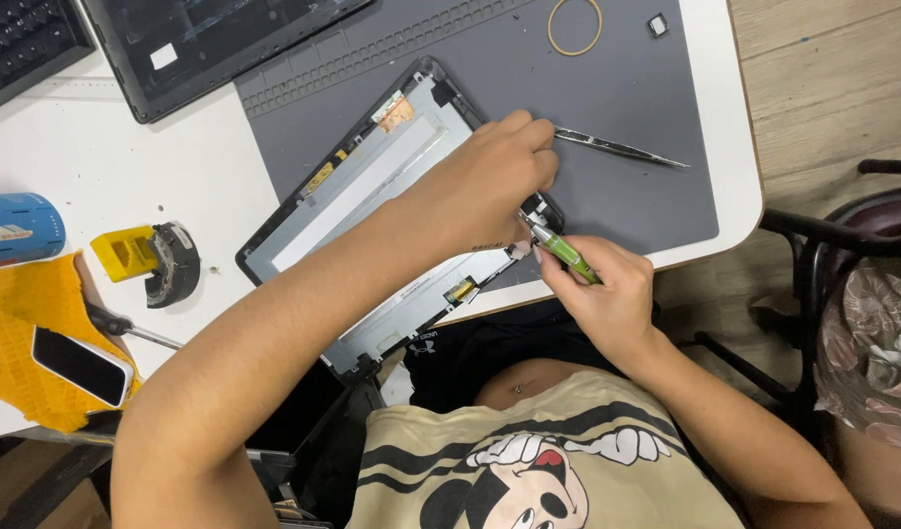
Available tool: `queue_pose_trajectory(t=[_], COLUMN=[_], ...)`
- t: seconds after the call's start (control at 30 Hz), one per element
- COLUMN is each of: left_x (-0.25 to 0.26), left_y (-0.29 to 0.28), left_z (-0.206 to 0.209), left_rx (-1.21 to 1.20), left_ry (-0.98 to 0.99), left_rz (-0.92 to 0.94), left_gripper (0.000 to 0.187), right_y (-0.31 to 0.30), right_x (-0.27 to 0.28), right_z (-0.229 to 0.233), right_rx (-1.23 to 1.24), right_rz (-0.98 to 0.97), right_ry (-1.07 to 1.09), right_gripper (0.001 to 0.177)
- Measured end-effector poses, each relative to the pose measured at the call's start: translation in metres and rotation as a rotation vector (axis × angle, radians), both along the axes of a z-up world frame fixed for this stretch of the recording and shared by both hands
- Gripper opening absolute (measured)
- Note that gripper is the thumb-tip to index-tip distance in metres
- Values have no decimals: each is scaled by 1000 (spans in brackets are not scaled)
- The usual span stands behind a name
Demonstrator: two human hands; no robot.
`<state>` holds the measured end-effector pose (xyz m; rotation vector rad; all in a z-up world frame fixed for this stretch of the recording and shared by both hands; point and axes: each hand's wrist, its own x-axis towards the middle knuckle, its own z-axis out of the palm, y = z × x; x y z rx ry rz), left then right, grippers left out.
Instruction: The person uses a green screwdriver to remove screws from the back of a disassembled laptop screen assembly. They work on the assembly while it rests on their lap, carefully unscrewing components and placing the screws on the nearby desk.
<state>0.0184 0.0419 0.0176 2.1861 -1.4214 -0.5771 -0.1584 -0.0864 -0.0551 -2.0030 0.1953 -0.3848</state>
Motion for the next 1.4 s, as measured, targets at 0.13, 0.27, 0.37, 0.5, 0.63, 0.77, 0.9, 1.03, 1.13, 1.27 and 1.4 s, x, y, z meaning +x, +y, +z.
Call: queue_pose_trajectory(t=[0.13, 0.27, 0.37, 0.5, 0.63, 0.77, 0.9, 1.03, 1.13, 1.27, 1.4], left_x=[-7, -17, -23, -48, -98, -121, -128, -133, -133, -138, -138], left_y=[15, 50, 84, 118, 105, 72, 46, 34, 29, 23, 20], left_z=[7, 8, 5, -8, -25, -25, -32, -39, -43, -49, -52], left_rx=[-25, -124, -211, -278, -348, -417, -456, -445, -436, -400, -364], left_ry=[-70, -71, -59, -137, -158, -236, -233, -260, -316, -387, -461], left_rz=[7, 134, 308, 551, 603, 676, 783, 836, 893, 944, 1000], left_gripper=[44, 57, 52, 30, 14, 4, 6, 5, 8, 20, 26], right_y=[0, -7, -14, -17, -29, -42, -56, -89, -117, -101, -74], right_x=[-1, -5, -11, -13, -30, -27, -8, 7, 19, 44, 61], right_z=[3, 11, 8, 17, 12, 36, 49, 38, 11, 5, 13], right_rx=[6, 40, 63, 59, -9, 36, 161, 355, 674, 716, 397], right_rz=[15, -1, -5, -16, -44, -50, -40, 18, 213, 261, 313], right_ry=[0, 78, 144, 233, 289, 366, 382, 493, 410, 321, 309], right_gripper=[13, 14, 14, 15, 32, 30, 29, 22, 34, 34, 37])
